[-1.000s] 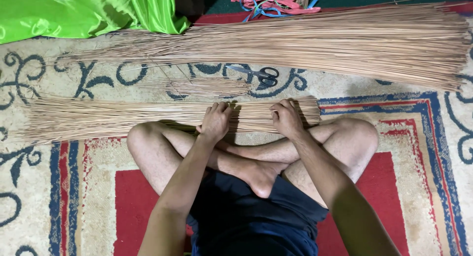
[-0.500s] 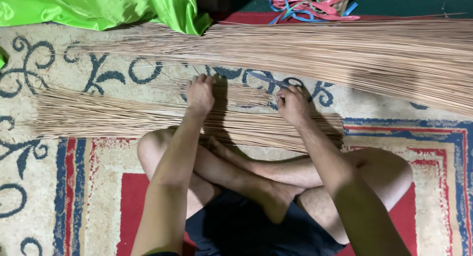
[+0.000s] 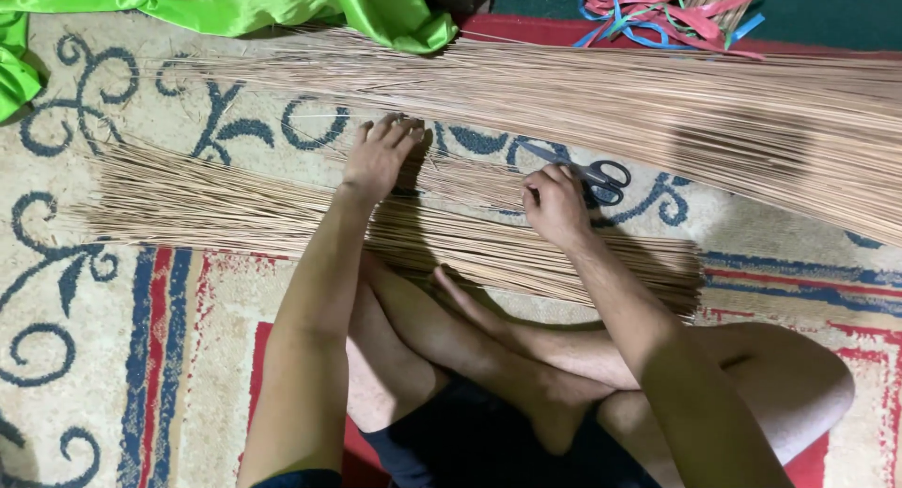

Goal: Sorting and aligning broom straws to assemble a traditional broom

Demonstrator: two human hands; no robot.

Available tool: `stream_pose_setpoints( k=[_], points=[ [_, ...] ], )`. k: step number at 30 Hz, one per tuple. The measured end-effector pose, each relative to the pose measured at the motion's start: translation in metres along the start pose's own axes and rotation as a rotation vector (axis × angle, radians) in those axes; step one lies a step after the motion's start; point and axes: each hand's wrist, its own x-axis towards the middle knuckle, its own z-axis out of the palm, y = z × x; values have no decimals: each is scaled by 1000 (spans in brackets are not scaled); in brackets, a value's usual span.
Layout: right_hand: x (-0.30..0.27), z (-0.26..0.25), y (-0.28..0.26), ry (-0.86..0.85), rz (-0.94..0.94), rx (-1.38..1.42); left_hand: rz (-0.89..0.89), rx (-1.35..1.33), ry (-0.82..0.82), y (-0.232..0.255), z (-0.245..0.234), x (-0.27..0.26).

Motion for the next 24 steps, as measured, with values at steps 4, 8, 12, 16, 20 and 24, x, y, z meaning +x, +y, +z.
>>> stream_pose_setpoints(
  k=[4, 8, 12, 16, 20, 24],
  points=[
    [0, 1, 2, -17, 22, -19, 8, 85, 11, 5, 27, 11],
    [1, -9, 12, -8, 26, -19, 6, 152, 37, -3, 42, 20],
    [6, -14, 16, -9, 64, 3, -155, -27, 130, -2, 32, 28],
    [11, -14, 13, -25, 81, 14, -381, -292, 141, 3, 44, 41],
    [12, -6, 13, 11, 28, 16, -428, -434, 264, -5, 100, 65],
    [6, 1, 16, 10, 9, 40, -420, -482, 319, -9, 128, 72]
  ],
)
